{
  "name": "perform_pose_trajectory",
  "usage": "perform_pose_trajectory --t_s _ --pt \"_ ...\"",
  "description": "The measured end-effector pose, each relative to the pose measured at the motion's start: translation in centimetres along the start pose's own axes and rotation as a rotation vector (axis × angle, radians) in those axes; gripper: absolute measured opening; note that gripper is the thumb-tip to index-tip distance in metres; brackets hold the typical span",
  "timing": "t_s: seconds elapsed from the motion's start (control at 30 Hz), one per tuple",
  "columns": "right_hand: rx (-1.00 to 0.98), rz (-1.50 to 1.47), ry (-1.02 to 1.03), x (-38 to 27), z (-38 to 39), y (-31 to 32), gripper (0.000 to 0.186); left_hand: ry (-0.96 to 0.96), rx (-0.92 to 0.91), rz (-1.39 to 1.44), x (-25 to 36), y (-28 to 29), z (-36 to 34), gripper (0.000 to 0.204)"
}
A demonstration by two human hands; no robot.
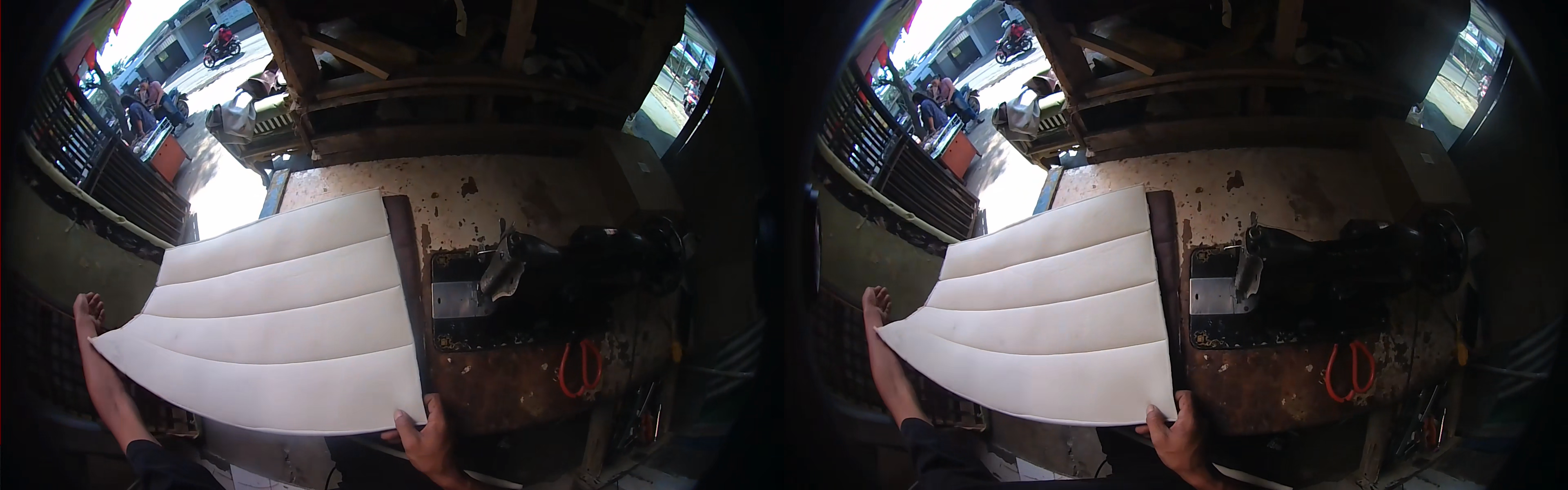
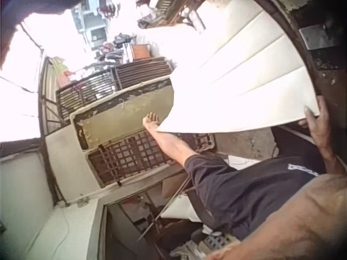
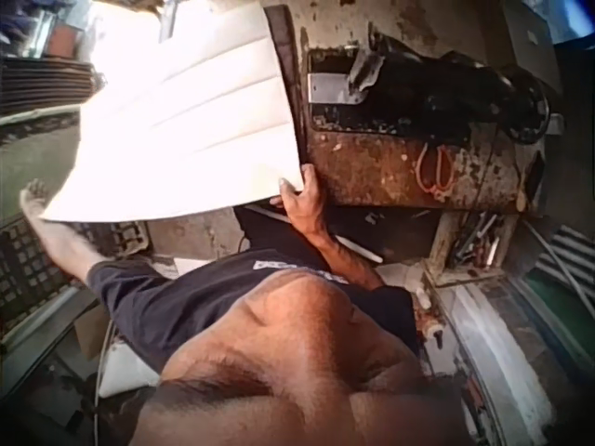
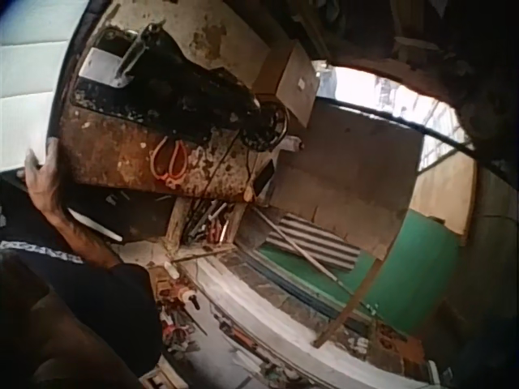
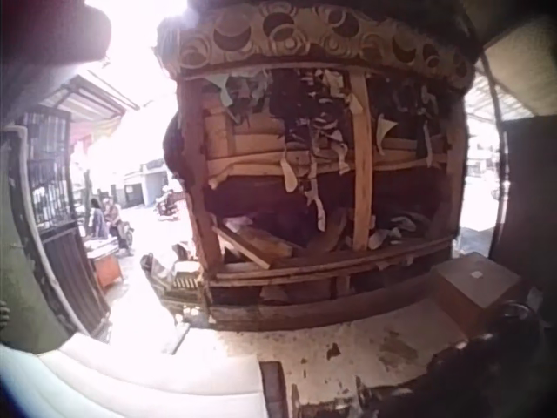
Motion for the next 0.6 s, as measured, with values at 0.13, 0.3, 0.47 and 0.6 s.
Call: perform_pose_trajectory --t_s 0.13,0.3,0.47,0.6 --pt "-0.041 0.086 -0.116 -0.2 -0.7 0.0 0.033 -0.467 -0.234 -0.635 6.4 -15.6 1.7 0.028" --pt "-0.045 0.196 -0.141 -2.2 -0.5 0.5 0.028 -0.9 -0.811 -0.855 -0.9 -49.5 24.2 0.034" --pt "-0.069 0.212 -0.127 -2.1 -0.4 0.3 0.025 -1.045 -0.691 -1.186 -9.8 -67.2 32.5 0.041" --pt "-0.013 0.145 -0.176 -2.3 -0.7 0.5 0.032 -1.197 -0.718 -1.03 -9.5 -70.4 34.5 0.034"
Point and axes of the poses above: each hand's wrist, its own z-axis away from the middle knuckle, its own y-axis out of the back of the hand, x = y × z, the point moved 4 cm from there along -z, towards the middle knuckle, and after that the axes turned 14 degrees about -x, right-handed, at the moved point
